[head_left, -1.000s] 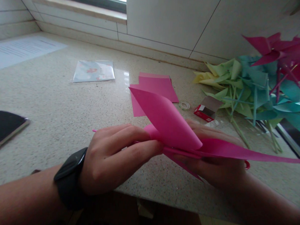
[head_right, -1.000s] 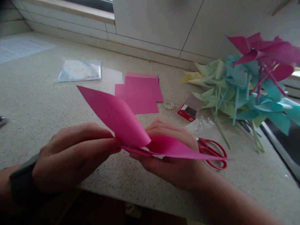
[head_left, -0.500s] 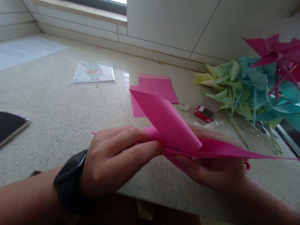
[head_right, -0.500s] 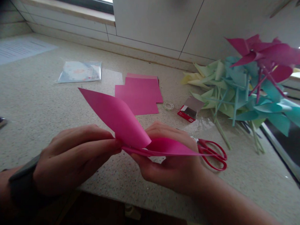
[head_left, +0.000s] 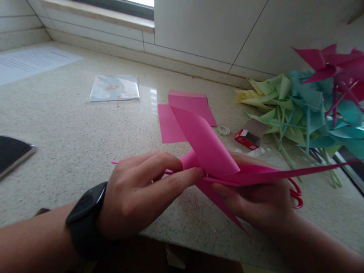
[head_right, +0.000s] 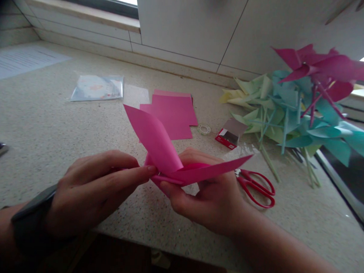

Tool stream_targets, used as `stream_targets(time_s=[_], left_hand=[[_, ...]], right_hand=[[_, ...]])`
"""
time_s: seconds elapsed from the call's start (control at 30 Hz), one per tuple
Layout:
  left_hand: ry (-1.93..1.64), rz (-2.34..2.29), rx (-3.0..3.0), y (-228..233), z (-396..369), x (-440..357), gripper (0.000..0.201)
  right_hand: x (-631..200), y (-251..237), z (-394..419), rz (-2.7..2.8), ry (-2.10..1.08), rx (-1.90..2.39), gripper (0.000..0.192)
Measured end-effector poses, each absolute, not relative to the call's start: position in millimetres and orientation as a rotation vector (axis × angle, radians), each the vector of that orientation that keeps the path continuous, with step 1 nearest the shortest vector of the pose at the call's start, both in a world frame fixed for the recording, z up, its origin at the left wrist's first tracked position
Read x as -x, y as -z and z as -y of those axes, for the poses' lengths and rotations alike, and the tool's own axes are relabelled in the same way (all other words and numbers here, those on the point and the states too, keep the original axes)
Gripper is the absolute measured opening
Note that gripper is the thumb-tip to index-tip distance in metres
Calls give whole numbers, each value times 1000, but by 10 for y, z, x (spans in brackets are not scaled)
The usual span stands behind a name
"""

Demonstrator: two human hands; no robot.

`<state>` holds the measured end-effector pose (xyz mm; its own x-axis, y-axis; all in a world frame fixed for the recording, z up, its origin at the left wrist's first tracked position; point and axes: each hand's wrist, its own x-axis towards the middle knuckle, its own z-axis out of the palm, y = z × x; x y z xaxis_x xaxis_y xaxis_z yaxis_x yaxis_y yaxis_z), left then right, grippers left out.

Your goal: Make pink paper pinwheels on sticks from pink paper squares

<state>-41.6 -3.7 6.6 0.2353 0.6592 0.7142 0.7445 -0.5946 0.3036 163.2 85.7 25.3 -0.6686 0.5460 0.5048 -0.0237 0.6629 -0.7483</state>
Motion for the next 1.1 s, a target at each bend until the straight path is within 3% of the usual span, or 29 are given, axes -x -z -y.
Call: stream_targets(time_s=[0.33, 0.53, 1.1], left_hand=[[1320, 1389, 2368, -70, 36, 409, 20], [1330, 1358, 2394, -66, 45, 417, 20], [1322, 1401, 2398, -56, 50, 410, 22]], right_hand=[[-1643, -247, -879, 2131, -967, 368, 30], [-1662, -277, -922, 2184, -974, 306, 44], [-1680, -188, -932, 2075, -1101, 384, 9]])
